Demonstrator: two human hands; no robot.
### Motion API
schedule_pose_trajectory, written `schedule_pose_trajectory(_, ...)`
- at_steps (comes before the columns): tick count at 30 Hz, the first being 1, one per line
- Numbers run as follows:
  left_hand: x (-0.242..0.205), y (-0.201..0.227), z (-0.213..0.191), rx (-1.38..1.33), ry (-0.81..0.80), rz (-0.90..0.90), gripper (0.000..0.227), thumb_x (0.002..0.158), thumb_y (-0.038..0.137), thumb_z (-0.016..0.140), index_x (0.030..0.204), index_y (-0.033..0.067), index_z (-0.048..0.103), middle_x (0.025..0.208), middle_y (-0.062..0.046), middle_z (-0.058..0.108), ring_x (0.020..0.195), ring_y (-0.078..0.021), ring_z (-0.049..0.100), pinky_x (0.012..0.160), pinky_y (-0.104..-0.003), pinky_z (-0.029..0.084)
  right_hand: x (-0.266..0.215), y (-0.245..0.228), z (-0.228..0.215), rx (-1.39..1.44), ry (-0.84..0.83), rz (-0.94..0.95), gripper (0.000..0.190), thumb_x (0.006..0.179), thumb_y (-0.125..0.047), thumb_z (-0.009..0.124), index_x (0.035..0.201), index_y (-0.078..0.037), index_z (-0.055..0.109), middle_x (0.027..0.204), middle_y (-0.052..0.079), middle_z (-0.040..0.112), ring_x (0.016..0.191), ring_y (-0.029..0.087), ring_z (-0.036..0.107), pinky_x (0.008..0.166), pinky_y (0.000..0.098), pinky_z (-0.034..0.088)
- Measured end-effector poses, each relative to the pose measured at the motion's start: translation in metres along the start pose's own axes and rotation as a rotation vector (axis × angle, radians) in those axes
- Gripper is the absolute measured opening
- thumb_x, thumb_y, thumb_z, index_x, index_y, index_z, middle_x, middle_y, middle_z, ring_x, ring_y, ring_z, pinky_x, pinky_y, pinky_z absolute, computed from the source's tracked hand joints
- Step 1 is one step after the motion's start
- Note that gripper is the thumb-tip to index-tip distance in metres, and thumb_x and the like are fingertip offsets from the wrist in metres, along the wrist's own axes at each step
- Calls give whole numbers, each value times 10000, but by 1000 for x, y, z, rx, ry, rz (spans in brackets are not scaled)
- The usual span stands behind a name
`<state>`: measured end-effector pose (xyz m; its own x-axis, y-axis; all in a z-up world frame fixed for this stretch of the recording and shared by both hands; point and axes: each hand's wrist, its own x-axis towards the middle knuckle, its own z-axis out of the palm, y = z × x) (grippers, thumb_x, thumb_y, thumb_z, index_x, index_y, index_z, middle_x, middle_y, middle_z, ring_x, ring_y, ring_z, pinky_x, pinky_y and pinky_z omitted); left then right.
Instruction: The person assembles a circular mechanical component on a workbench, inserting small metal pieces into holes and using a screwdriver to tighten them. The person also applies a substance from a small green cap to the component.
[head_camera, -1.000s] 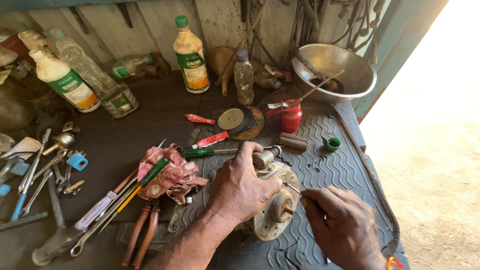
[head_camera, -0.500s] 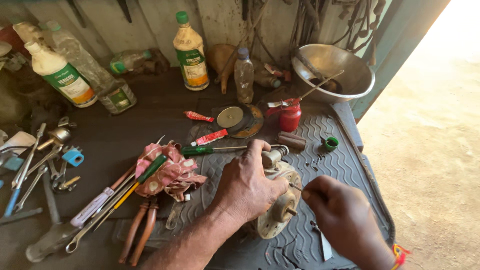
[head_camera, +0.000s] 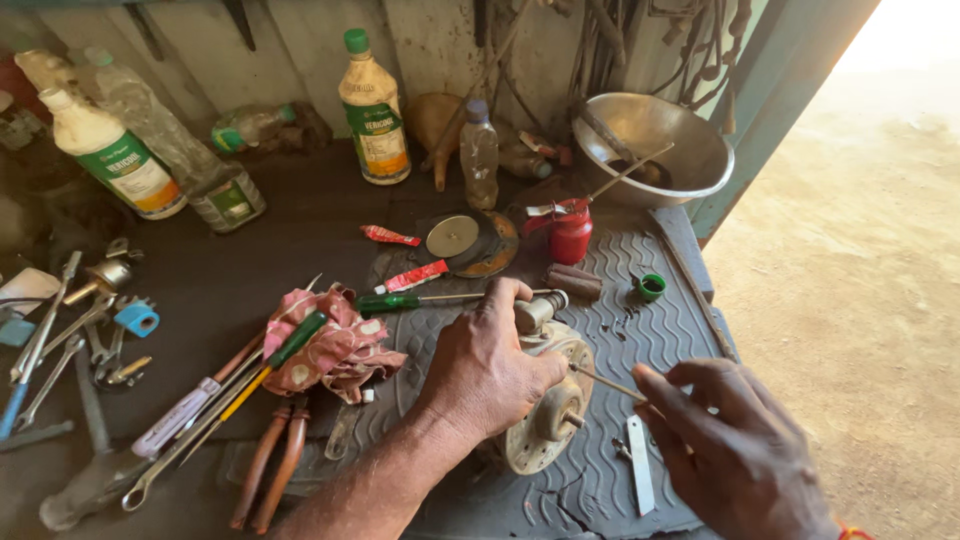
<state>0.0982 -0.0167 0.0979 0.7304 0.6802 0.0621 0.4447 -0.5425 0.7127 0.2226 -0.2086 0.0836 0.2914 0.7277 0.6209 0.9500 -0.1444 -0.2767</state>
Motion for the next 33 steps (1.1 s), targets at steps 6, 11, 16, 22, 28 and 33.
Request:
schedule_pose_trajectory(6,-3,2,6,5,25,48,632,699,308,781,1232,88,521,981,-157,750,917,-356,730,840,-445,565,-13,20,13,32,-73,-172,279,778,-109,782,1057,-95,768,696,34,641,605,194,631,550,358,510)
schedule_pose_trajectory(11,-3,0,5,24,47,67,643,697,311,793,1233,83,519,973,-165,744,917,-366,722,828,-460,559,-30,28,45,962,-87,894,273,886,-132,747,1135,-21,739,756,45,681,628,134,639,526,309,498)
schedule_pose_trajectory(16,-4,1,3,-13,21,25,641,697,303,781,1240,87,514,975,-155,749,909,-355,735,831,-443,568,-22,25,41,1077,-180,1136,379,871,-185,754,1189,17,714,814,100,723,645,174,643,519,305,507)
schedule_pose_trajectory(22,-5,2,1,18,17,26,636,716,313,777,1244,93,500,991,-156,746,913,-354,731,834,-440,568,-15,1,-6,125,-58,-8,490,720,-314,853,1112,-44,736,882,45,736,735,147,722,555,263,543)
schedule_pose_trajectory(28,-2,6,3,3,-1,21,616,717,301,760,1236,95,498,995,-147,753,916,-346,737,841,-437,568,-13,16,0,-44,-94,-167,233,817,-242,811,868,-46,696,717,76,663,632,234,658,560,365,511)
schedule_pose_trajectory(33,-4,3,4,6,18,59,609,721,299,761,1230,91,502,997,-152,753,917,-351,735,838,-441,568,-26,42,29,983,-338,1108,314,924,-289,681,877,12,757,606,129,691,506,187,569,463,333,441)
